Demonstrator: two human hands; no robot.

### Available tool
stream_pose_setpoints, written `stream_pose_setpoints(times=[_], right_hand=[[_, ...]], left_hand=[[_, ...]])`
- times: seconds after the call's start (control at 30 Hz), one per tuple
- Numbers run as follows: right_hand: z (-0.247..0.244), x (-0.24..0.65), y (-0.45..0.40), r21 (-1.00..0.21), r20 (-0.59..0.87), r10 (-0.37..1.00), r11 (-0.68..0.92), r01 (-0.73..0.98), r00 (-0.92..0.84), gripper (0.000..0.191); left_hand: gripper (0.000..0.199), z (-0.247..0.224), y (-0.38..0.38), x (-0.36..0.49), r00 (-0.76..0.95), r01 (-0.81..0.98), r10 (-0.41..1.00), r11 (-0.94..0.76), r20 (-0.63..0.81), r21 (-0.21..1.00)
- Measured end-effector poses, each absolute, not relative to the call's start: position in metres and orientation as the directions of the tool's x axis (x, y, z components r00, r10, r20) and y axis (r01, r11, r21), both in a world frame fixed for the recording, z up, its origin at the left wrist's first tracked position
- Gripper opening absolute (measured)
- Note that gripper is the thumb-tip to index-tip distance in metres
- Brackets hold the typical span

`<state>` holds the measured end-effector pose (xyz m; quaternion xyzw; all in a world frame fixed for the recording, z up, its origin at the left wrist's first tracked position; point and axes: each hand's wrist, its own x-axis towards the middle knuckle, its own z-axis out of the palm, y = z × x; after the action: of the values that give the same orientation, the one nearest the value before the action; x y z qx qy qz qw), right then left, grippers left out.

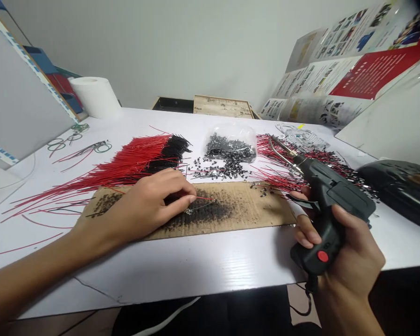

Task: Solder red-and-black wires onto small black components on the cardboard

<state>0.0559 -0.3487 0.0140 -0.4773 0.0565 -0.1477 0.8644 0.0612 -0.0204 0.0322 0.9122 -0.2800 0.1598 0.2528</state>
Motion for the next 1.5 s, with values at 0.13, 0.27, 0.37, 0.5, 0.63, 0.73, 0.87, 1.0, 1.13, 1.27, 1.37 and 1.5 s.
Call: stream_pose_setpoints(times=[0.13,0.27,0.37,0.5,0.63,0.73,0.87,1.0,1.13,1.27,1.37,1.5], right_hand=[[0.013,0.056,-0.347,-0.818,0.065,-0.302,0.529,0.224,0.951,0.022],[0.012,0.056,-0.344,-0.786,0.044,-0.311,0.576,0.226,0.949,0.031],[0.01,0.058,-0.343,-0.753,0.052,-0.337,0.605,0.259,0.94,0.03],[0.005,0.059,-0.342,-0.718,0.024,-0.32,0.654,0.239,0.947,0.033],[0.003,0.059,-0.342,-0.69,-0.017,-0.305,0.692,0.21,0.952,0.041],[0.006,0.06,-0.34,-0.676,-0.035,-0.332,0.703,0.222,0.943,0.041],[0.01,0.062,-0.339,-0.672,-0.041,-0.415,0.685,0.283,0.909,0.037],[0.011,0.062,-0.339,-0.7,-0.015,-0.443,0.645,0.307,0.896,0.032],[0.01,0.06,-0.339,-0.726,0.004,-0.432,0.619,0.3,0.902,0.035],[0.008,0.062,-0.338,-0.727,0.0,-0.426,0.621,0.293,0.905,0.037],[0.008,0.062,-0.337,-0.731,0.01,-0.429,0.613,0.299,0.903,0.037],[0.006,0.06,-0.337,-0.749,0.037,-0.419,0.589,0.303,0.907,0.043]], left_hand=[[0.023,0.037,-0.019,0.07,0.801,-0.585,-0.425,-0.703,0.422,0.403],[0.022,0.045,-0.028,0.084,0.803,-0.582,-0.431,-0.712,0.41,0.392],[0.02,0.05,-0.043,0.096,0.792,-0.599,-0.453,-0.706,0.409,0.379],[0.021,0.055,-0.067,0.113,0.768,-0.63,-0.488,-0.693,0.415,0.351],[0.021,0.057,-0.085,0.131,0.753,-0.655,-0.535,-0.668,0.384,0.353],[0.02,0.053,-0.1,0.15,0.76,-0.649,-0.536,-0.646,0.367,0.402],[0.015,0.039,-0.13,0.182,0.774,-0.633,-0.53,-0.639,0.347,0.437],[0.013,0.032,-0.157,0.208,0.783,-0.621,-0.538,-0.641,0.314,0.451],[0.015,0.036,-0.154,0.203,0.776,-0.631,-0.529,-0.661,0.344,0.407],[0.015,0.031,-0.138,0.177,0.742,-0.671,-0.596,-0.649,0.308,0.36],[0.017,0.021,-0.137,0.165,0.713,-0.7,-0.646,-0.632,0.273,0.332],[0.017,0.014,-0.145,0.166,0.697,-0.716,-0.664,-0.629,0.271,0.303]])
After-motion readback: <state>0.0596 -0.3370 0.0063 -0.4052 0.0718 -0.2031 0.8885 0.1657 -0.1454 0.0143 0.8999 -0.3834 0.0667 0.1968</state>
